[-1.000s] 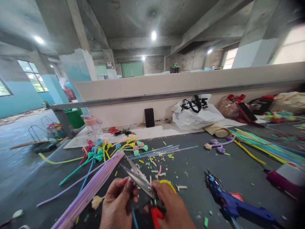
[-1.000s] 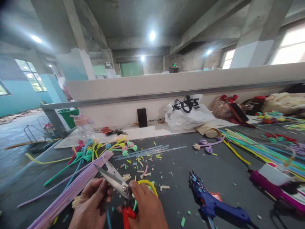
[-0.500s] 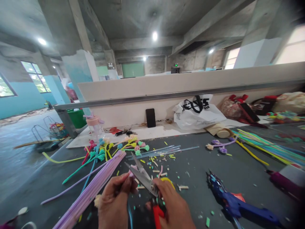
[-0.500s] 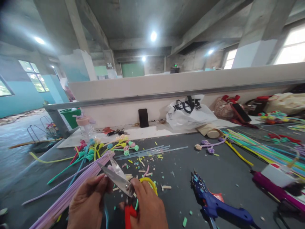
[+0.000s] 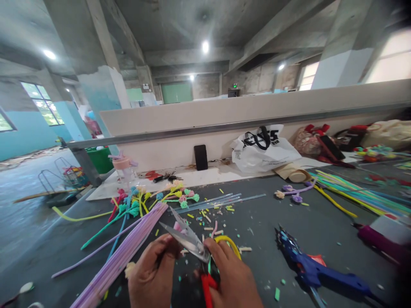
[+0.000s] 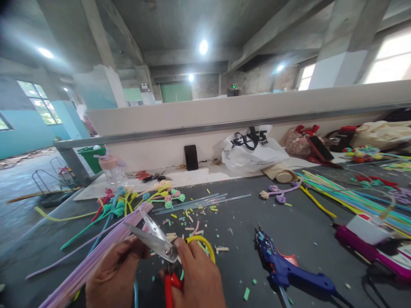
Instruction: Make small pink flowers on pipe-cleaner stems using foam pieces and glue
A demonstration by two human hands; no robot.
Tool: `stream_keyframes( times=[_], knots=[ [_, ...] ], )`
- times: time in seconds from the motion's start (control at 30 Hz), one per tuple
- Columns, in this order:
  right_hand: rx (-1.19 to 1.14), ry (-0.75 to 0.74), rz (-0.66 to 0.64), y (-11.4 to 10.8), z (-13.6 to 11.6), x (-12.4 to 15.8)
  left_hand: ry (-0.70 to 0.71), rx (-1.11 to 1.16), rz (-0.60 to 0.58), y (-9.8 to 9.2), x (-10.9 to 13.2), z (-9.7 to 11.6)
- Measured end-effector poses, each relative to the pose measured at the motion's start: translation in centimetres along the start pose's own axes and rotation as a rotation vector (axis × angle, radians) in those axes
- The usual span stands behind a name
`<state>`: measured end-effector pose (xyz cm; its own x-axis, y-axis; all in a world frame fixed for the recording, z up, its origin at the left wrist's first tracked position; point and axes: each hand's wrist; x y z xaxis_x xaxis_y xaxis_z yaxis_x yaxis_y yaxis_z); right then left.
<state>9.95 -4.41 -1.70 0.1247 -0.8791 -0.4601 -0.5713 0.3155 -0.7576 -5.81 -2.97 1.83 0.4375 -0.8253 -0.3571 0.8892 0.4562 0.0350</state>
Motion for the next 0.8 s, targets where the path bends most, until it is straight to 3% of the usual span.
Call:
stream_keyframes(
  times=[0.17, 0.33, 0.5, 0.6, 0.67, 0.8],
  knots=[
    [-0.104, -0.038, 0.025, 0.0, -0.2, -0.1, -0.035, -0.007, -0.034, 0.4, 0.1, 0.4],
    [-0.166, -0.098, 0.115, 0.3, -0.1, -0.2, -0.05, -0.009, 0.005, 0.5, 0.2, 0.3],
    [-0.27, -0.121, 0.131, 0.7, 0.2, 0.3, -0.094, 0.086, -0.06, 0.3, -0.1, -0.3],
    [-0.281, -0.043, 0.112, 0.5, 0.0, 0.1, -0.239, 0.292, -0.05, 0.6, -0.5, -0.4],
    [-0.197, 0.087, 0.136, 0.2, -0.1, -0.3, -0.396, 0.442, -0.08, 0.8, -1.0, -0.1],
    [0.028, 0.288, 0.098, -0.5, 0.3, -1.3, -0.664, 0.638, -0.297, 0.5, -2.0, 0.3]
  ],
)
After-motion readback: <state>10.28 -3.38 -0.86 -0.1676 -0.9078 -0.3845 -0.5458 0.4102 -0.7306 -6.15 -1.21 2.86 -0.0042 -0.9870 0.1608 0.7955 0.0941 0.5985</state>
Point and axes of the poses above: each hand's wrist, its own x-axis away from the middle knuckle, its own y-axis out of the palm, z = x × y, and after that the axes turned 4 degrees about z, right-handed
